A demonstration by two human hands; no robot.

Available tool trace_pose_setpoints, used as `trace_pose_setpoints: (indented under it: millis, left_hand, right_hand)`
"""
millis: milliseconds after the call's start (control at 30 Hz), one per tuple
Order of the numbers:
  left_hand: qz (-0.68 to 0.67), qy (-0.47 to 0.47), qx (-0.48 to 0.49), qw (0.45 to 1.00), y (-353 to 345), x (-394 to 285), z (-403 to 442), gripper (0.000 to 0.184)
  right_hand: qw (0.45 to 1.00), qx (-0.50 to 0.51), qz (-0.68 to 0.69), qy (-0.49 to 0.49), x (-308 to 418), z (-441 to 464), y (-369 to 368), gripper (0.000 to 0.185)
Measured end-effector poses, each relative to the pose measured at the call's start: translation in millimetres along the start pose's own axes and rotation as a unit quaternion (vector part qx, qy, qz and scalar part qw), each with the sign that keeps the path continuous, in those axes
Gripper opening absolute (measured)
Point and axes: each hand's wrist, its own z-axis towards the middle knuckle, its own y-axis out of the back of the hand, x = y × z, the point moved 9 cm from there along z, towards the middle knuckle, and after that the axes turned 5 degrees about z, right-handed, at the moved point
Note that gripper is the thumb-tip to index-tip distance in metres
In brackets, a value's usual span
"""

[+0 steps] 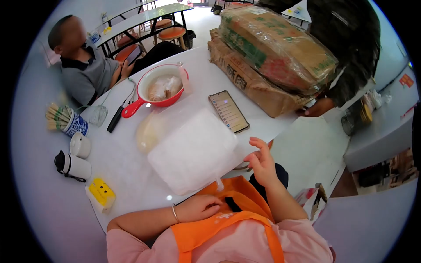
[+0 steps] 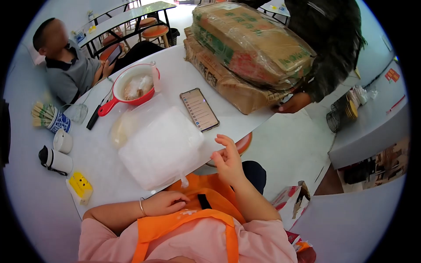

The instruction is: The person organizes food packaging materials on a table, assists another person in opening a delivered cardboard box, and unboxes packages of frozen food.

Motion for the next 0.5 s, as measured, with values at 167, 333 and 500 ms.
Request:
trace_pose_setpoints:
  millis: [167,333,500]
  left_hand:
    - [0.025,-0.012,-0.021,0.999,1.2,-0.1,1.7,0.029]
    - [0.036,0.007,-0.010,0.999,-2.5,-2.8,4.4,0.028]
    - [-0.019,0.087,0.009,0.996,-14.6,2.9,8.0,0.029]
  right_hand:
    - [0.998,-0.064,-0.025,0.000,-14.5,-22.1,47.2,0.020]
    - [0.977,-0.164,-0.135,-0.013,-44.6,-47.4,117.5,0.017]
    - [0.934,-0.175,-0.297,-0.094,-85.5,-75.8,171.2,0.021]
